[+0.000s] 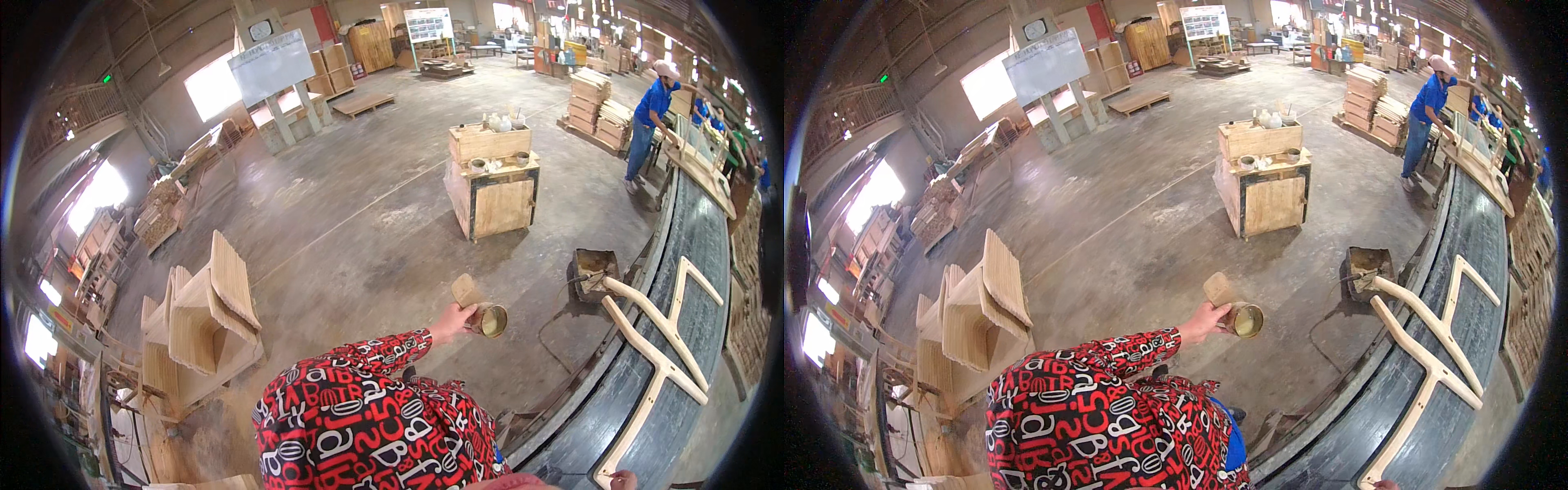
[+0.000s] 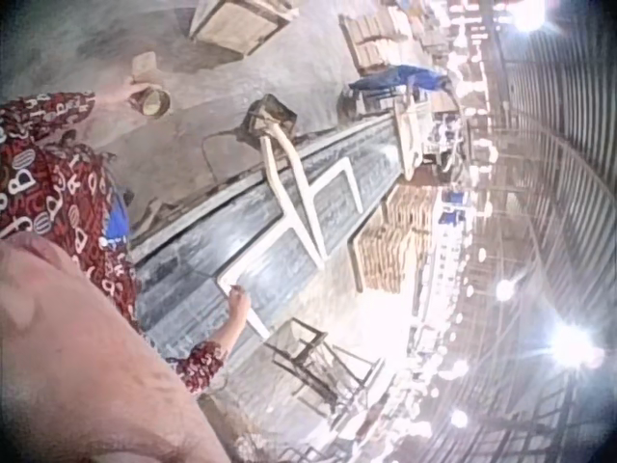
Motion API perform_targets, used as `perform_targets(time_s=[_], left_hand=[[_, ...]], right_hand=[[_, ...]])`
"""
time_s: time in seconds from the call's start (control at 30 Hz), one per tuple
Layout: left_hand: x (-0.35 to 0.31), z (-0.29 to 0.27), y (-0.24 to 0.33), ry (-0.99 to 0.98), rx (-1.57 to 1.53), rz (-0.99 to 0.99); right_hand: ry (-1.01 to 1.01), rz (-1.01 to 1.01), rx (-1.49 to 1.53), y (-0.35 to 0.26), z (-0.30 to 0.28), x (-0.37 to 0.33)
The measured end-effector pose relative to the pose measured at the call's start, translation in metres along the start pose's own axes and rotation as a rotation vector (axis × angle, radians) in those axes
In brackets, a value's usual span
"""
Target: The person applies a yellowish liquid from a small container into holes on wooden chair frames using a thin stick. They repeatedly dip the stick into the container and fill each hole, then move to a different station to pour the remaining liquid into another container and clean the tools.
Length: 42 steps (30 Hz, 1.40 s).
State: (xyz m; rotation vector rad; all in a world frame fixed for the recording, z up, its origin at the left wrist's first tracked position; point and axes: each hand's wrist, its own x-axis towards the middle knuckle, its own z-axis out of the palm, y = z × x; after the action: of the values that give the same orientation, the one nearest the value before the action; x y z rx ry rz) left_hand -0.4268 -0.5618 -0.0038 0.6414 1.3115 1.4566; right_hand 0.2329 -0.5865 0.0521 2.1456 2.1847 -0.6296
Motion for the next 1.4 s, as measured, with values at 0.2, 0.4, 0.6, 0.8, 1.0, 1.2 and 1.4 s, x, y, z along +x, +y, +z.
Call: perform_targets(time_s=[0.2, 0.4, 0.6, 0.8, 1.0, 1.2, 1.4], left_hand=[[-0.010, 0.002, 0.003, -0.104, -0.002, -0.018], [-0.013, 0.036, -0.003, -0.366, -0.023, -0.103], [-0.031, 0.093, -0.014, -0.689, -0.003, -0.204], [-0.048, 0.054, -0.077, -0.869, 0.098, -0.396], [-0.074, 0.037, -0.094, -1.012, 0.247, -0.657], [-0.094, 0.038, -0.084, -1.251, 0.367, -0.673], [-0.131, 0.072, -0.053, -1.342, 0.433, -0.640]], right_hand=[[0.667, -0.098, 0.052, -0.036, 0.013, -0.026], [0.892, 0.290, 0.056, -0.111, 0.074, -0.104], [1.042, 0.449, 0.214, -0.201, 0.148, -0.227], [0.887, 0.748, 0.149, -0.303, 0.255, -0.333], [0.894, 1.214, 0.184, -0.389, 0.320, -0.418], [0.850, 1.387, -0.087, -0.431, 0.279, -0.512], [0.953, 1.719, -0.413, -0.439, 0.187, -0.640]])
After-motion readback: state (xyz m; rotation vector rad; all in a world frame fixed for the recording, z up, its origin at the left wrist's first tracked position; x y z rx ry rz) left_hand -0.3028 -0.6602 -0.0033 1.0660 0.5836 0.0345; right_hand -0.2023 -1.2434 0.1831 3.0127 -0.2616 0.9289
